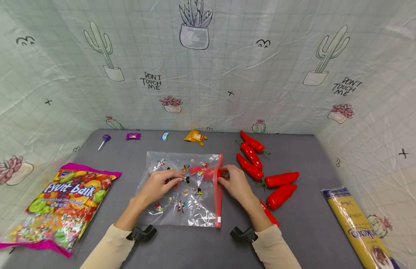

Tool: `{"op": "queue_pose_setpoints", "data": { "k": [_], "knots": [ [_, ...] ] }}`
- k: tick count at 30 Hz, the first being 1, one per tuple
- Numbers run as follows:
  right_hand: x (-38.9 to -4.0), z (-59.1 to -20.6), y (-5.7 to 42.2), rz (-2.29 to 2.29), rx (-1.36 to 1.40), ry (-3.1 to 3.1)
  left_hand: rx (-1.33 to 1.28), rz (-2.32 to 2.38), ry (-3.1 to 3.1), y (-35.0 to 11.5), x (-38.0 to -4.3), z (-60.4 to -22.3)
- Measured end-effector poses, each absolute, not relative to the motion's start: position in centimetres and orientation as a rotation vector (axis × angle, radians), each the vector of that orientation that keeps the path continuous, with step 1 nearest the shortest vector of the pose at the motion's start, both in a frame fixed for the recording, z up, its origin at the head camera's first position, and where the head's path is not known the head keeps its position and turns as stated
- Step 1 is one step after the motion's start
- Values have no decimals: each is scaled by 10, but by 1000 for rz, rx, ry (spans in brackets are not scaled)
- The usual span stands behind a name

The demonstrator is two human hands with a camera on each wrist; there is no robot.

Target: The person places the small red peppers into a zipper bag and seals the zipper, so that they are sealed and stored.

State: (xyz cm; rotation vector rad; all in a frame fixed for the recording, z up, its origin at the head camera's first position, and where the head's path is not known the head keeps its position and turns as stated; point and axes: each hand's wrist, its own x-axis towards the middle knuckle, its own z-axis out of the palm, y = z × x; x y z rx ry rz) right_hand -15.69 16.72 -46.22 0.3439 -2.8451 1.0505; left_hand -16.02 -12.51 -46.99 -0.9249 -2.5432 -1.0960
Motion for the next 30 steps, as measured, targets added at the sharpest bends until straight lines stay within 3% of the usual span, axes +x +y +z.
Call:
{"op": "queue_pose_setpoints", "data": {
  "k": [6, 16, 30],
  "knots": [
    [-156, -471, 156, 982, 262, -2740, -938, -1084, -2540, -125, -160, -471],
    [-157, -468, 154, 1043, 369, -2729, -931, -1106, -2520, -126, -160, -471],
    [-156, -429, 211, 920, 137, -2845, -942, -1115, -2524, -125, -160, -472]
  ]
}}
